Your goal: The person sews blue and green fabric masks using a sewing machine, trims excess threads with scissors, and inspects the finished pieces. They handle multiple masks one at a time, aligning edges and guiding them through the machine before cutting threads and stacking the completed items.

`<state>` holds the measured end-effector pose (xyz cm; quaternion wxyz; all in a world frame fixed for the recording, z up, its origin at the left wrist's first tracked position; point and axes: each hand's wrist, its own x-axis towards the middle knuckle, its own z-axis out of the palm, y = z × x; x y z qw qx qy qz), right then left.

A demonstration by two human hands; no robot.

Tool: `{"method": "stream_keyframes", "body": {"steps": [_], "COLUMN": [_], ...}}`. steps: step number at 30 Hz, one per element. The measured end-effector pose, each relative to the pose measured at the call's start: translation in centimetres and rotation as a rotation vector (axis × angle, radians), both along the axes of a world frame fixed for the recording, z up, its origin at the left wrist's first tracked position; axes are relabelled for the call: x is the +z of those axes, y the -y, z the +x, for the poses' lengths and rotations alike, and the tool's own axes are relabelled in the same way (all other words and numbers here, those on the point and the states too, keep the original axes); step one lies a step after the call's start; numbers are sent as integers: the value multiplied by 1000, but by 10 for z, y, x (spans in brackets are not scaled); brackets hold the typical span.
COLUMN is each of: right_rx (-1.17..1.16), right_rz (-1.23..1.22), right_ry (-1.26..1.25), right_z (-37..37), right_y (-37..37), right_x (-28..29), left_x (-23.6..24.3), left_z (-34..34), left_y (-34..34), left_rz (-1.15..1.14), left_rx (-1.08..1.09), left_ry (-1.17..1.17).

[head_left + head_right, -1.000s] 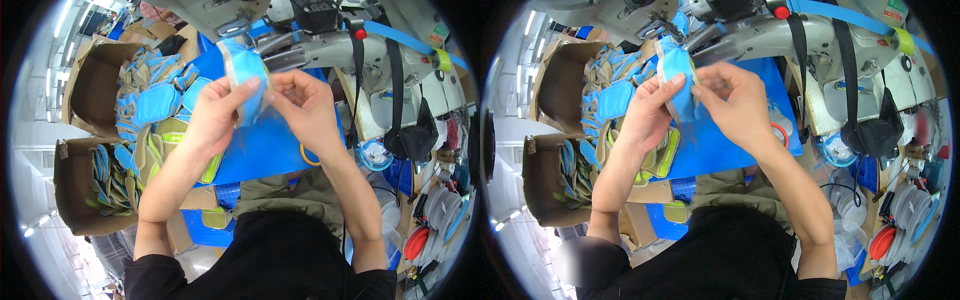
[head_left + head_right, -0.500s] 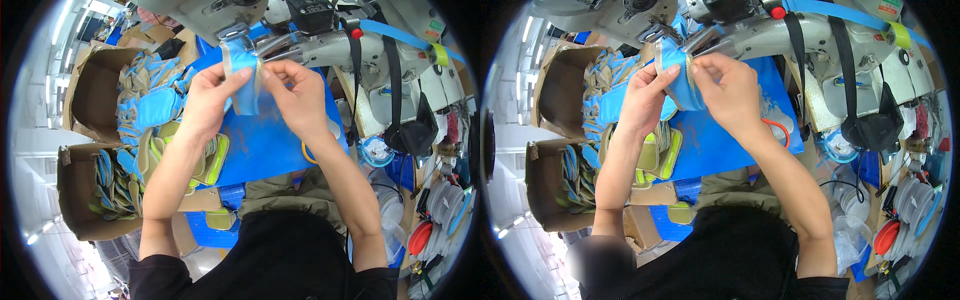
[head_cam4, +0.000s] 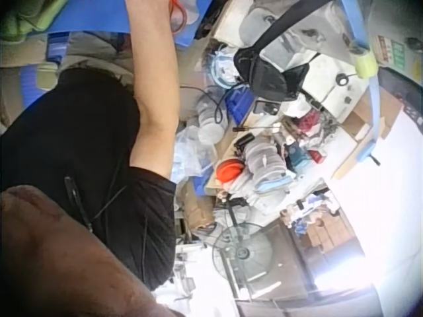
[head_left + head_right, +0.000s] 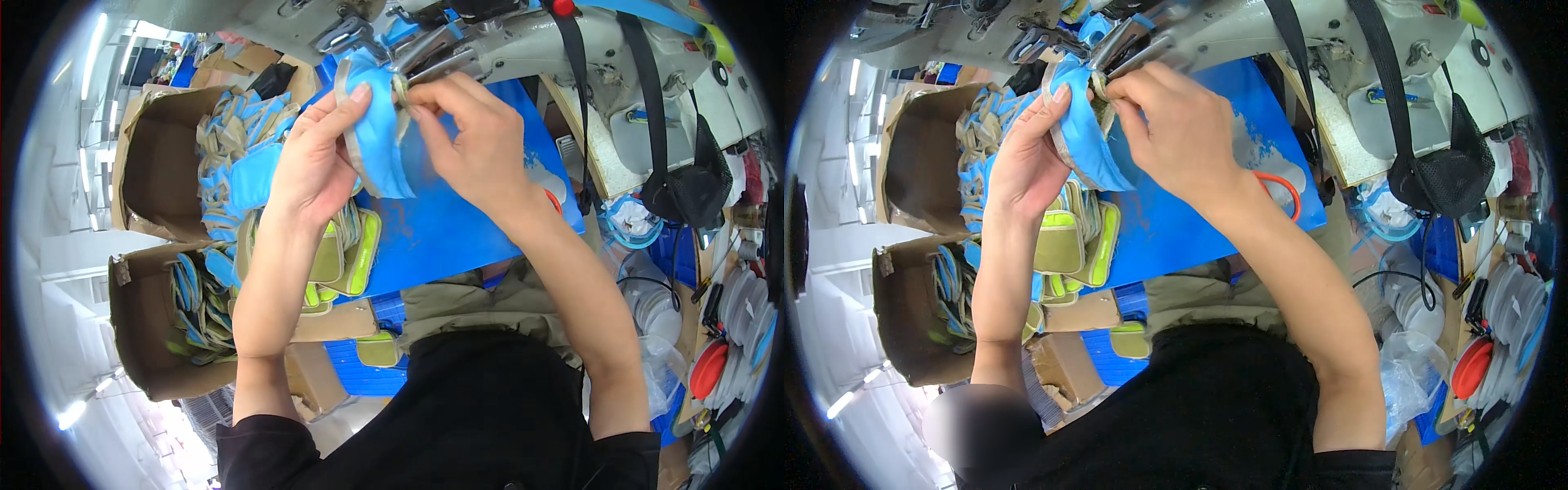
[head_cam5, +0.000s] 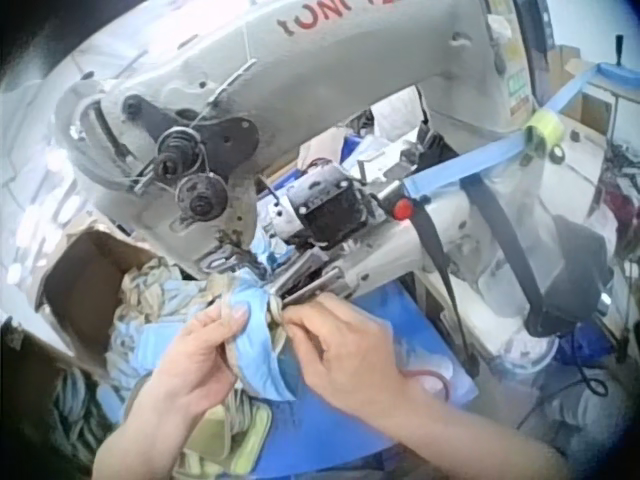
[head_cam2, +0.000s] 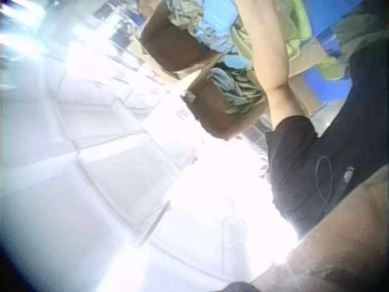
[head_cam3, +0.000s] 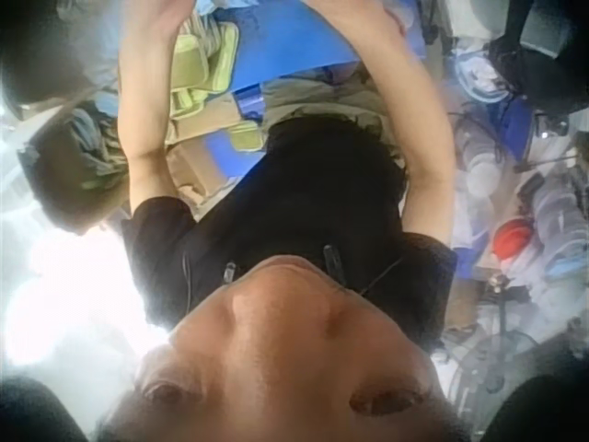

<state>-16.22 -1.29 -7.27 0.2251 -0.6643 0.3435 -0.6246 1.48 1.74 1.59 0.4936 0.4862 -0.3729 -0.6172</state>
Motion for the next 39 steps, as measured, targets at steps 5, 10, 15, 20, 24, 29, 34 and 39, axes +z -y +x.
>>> {"method": "stream_keyframes", "body": {"steps": [5,10,15,20,24,29,34,39], "right_rx": [34,171,241,191,178,73,-6,10], "right_rz": [297,604,667,895,985,310,53,96], "right_ry": [147,428,771,978,999,354,212,175], "right_z": [7,18,32,43,44,18,16,12], "right_y": [-9,-20,-24,-21,-24,-16,-5,-5], "right_x": [13,22,24,47,52,7,-3,-3], "left_x": [-1,-11,-17,-27,-25,-14,-5,1], "left_z": [-7,-6,-10,-9,-9,-1,3,-8], "left_y": [-2,-3,-7,-7,-8,-5,-1,-6], "left_rz": [-52,-83,-83,-114,-157,-169,-48,-3], "left_rx": [22,50,38,40,60,12,-47,-42], "left_ry": [67,29,-15,-9,39,65,-121,-84]}}
